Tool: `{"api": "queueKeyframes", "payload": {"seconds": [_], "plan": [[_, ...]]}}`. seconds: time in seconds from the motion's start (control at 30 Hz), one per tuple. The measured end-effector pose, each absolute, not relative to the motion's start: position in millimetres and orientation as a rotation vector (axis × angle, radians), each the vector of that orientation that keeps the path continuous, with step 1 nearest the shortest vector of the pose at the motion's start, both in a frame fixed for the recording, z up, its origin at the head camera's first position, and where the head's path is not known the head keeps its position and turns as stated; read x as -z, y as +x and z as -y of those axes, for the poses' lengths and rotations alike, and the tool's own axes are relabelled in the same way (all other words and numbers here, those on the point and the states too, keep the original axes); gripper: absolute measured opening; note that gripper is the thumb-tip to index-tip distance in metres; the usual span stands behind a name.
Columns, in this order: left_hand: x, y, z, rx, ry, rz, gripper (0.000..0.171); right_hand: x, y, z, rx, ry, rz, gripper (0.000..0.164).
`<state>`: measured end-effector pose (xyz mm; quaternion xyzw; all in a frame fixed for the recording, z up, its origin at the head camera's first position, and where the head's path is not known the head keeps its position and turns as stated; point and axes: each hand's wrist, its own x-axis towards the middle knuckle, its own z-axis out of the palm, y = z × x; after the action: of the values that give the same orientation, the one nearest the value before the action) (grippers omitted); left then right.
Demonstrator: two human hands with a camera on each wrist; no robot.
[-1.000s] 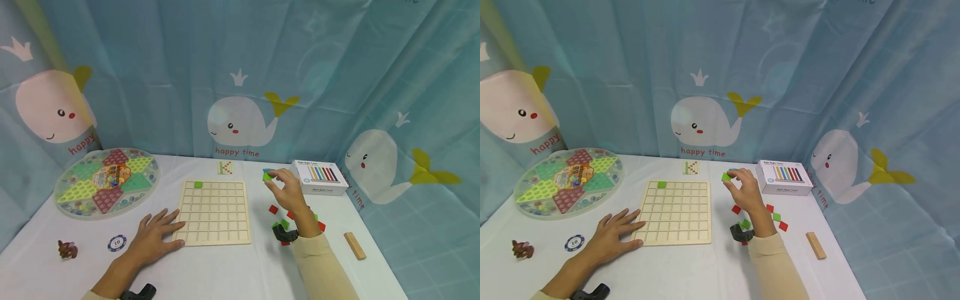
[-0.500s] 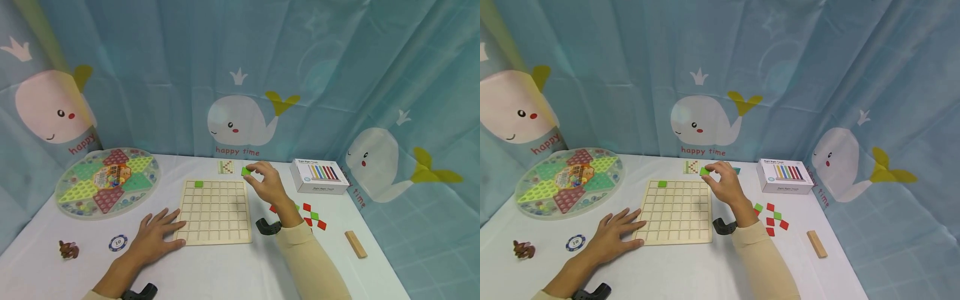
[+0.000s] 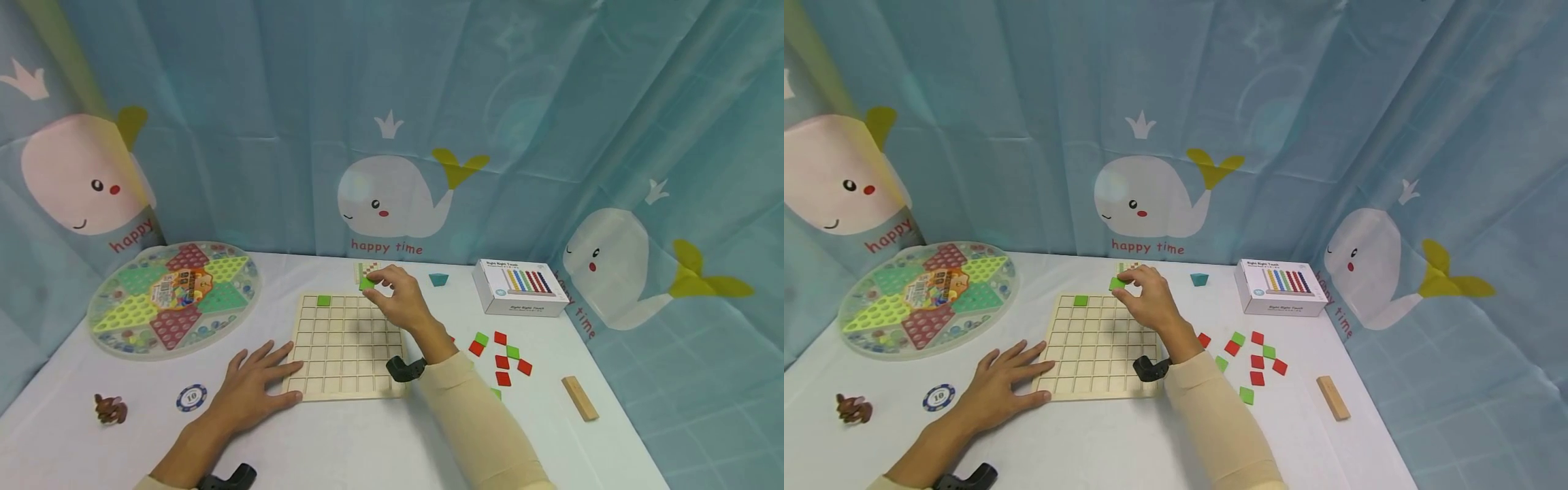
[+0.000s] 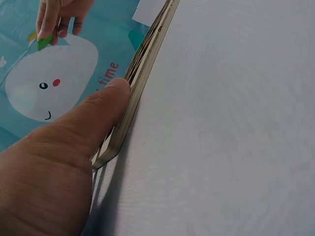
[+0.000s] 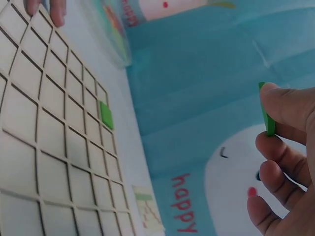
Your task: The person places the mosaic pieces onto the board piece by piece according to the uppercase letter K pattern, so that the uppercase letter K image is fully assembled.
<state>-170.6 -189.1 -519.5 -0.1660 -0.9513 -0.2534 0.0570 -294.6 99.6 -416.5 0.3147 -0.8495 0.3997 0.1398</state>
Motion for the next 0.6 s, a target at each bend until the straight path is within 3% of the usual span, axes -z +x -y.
{"api": "queueKeyframes", "payload": {"seconds": [0.6], "plan": [[520,-171,189,0.756,-0.501,2.883,0.064,459,-309,-45,-1.327,0.712,2.679,0.026]]}}
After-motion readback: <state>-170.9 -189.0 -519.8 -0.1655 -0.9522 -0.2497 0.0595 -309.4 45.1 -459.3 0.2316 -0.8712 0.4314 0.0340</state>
